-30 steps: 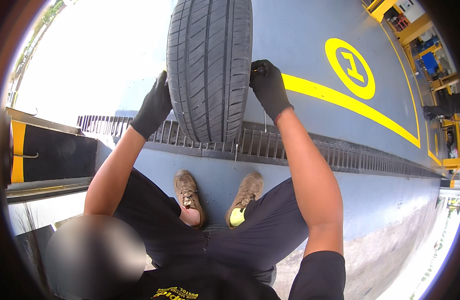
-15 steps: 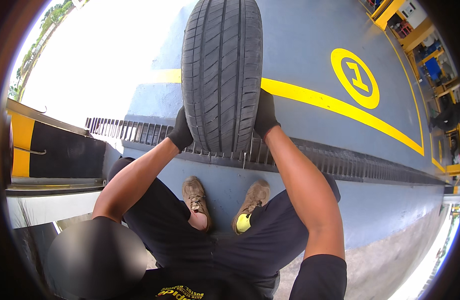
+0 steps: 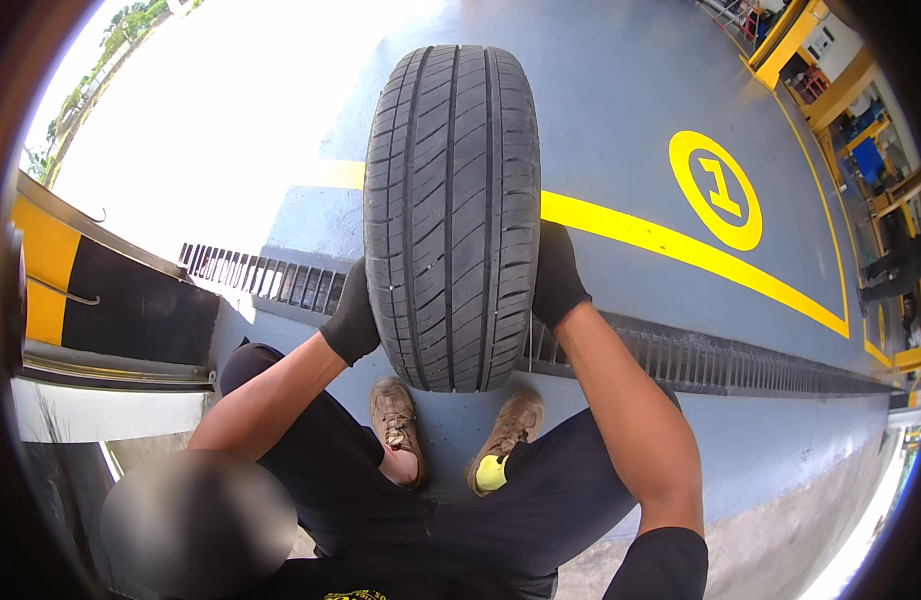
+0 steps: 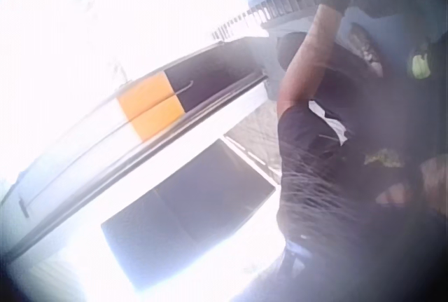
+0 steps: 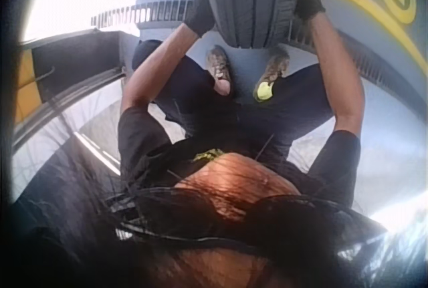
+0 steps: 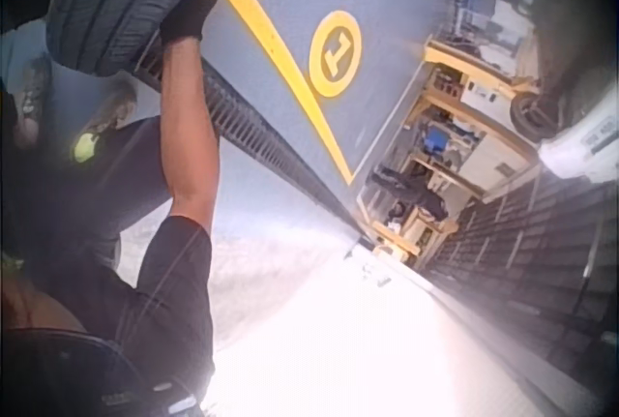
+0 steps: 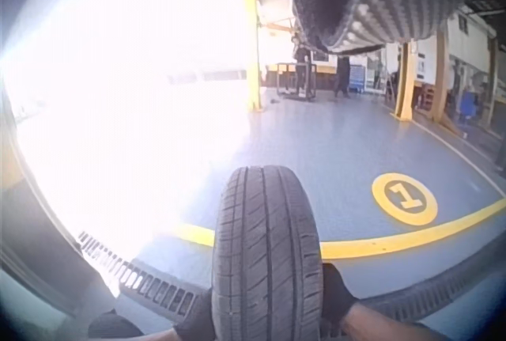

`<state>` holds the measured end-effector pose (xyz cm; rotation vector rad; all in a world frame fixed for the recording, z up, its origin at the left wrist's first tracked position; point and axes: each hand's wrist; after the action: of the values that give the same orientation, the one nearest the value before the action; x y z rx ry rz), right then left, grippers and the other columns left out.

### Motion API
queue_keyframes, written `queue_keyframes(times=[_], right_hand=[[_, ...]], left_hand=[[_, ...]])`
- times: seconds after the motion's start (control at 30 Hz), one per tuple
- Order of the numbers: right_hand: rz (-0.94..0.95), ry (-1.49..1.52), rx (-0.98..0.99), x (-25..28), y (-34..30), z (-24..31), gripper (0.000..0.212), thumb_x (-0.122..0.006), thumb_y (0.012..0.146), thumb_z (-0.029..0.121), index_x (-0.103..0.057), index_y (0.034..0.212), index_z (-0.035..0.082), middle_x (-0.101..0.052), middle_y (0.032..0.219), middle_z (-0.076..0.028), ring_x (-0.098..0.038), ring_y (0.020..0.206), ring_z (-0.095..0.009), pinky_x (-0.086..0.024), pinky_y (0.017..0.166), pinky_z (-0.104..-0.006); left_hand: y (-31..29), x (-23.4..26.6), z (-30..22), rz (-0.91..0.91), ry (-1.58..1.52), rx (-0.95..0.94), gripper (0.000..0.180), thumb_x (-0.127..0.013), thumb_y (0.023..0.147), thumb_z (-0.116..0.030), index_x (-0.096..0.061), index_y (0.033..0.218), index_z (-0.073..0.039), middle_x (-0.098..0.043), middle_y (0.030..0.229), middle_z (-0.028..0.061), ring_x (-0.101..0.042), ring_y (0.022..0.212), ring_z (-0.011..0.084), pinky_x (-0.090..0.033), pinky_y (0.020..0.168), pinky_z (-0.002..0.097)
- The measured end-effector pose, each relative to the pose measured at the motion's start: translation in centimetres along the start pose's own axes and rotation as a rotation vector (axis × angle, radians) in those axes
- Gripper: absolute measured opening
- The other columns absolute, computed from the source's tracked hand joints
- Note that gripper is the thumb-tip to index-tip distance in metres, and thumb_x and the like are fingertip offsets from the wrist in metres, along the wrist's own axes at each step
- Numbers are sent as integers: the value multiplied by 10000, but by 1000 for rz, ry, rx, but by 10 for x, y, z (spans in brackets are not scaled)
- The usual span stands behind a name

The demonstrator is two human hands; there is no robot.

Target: The person sits on the floor and uses a screwdriver to probe and remove debris from the tread grooves of a car tire. They repeatedly rotate the tire to access different sections of the tread.

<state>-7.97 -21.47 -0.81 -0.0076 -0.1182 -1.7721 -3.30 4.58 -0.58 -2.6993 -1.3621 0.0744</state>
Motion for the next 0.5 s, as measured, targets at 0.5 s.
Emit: queue_keyframes(times=[0.5], right_hand=[[-375, -547, -58, 26, -4, 55, 70, -599, 852, 66, -592, 850, -4, -594, 720, -146, -608, 642, -278, -473, 569, -379]], left_hand=[[6, -20, -50, 98, -107, 34, 732, -624, 965, -278, -243, 1522, 4, -493, 1383, 177, -490, 1290, 230, -400, 1094, 382]])
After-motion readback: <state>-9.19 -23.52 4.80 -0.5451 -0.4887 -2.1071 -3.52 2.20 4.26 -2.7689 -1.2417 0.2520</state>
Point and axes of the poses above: each hand's wrist, its own y-axis towards the middle knuckle, its own x-axis out of the back of the hand, z = x × y
